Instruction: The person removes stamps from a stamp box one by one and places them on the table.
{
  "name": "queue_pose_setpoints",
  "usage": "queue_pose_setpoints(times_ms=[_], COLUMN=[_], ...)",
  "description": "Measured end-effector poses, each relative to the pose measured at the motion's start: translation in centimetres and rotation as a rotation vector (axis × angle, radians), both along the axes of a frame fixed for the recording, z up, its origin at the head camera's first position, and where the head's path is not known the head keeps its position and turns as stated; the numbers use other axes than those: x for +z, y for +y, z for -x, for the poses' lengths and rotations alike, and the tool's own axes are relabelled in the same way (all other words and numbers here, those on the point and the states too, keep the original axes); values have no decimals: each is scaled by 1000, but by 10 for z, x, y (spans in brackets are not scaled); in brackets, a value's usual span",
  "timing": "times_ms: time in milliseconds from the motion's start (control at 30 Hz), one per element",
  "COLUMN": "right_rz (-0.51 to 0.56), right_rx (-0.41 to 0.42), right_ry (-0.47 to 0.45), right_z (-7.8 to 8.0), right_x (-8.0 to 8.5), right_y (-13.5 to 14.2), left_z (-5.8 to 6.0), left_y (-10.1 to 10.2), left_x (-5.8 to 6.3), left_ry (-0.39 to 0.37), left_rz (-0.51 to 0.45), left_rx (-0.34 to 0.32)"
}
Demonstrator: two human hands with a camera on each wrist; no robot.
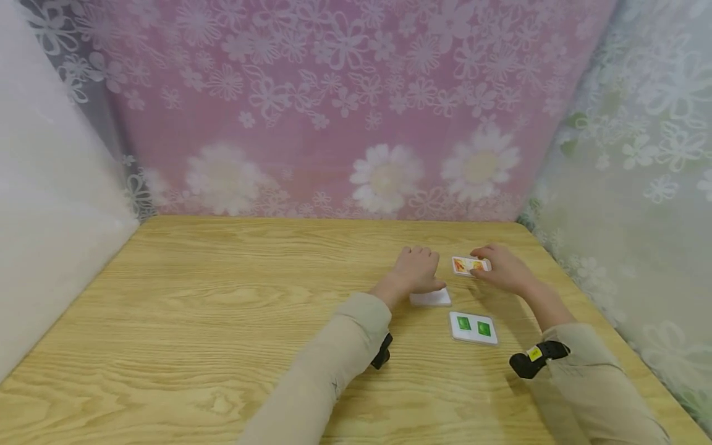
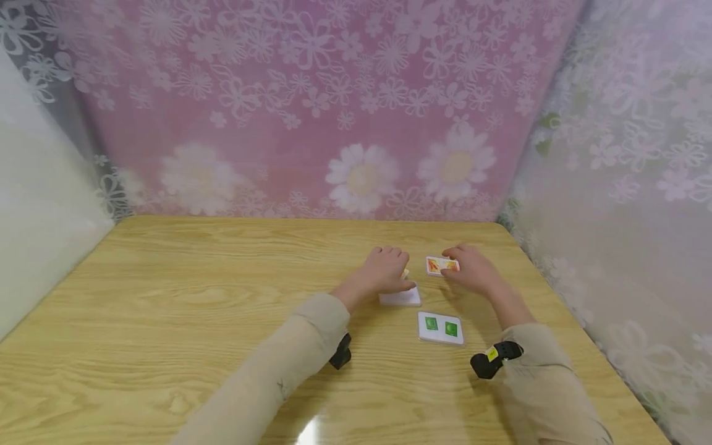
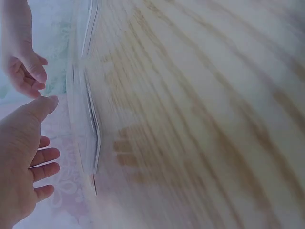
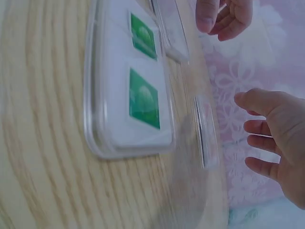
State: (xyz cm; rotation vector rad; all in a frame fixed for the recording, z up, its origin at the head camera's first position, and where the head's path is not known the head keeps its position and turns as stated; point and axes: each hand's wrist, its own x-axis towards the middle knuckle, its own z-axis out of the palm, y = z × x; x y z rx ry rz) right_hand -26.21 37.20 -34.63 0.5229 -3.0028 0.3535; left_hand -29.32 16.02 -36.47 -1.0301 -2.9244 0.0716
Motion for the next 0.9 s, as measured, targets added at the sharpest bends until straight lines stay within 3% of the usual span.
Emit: queue_pose_setpoints(times_ms=[333, 733, 900], right_rz=[-72, -208, -235], right_rx=[-68, -59, -14], right_ry=[-38, -109, -130], right_z=[13, 35, 40], right_x=[-6, -11, -13], right_y=[22, 29, 26], left_z=[6, 1, 0], left_y=[18, 41, 47], left_x=[-6, -3, -5], left_ry=[-4, -32, -38], left_rz=[15, 63, 71], left_rx=[5, 4, -4])
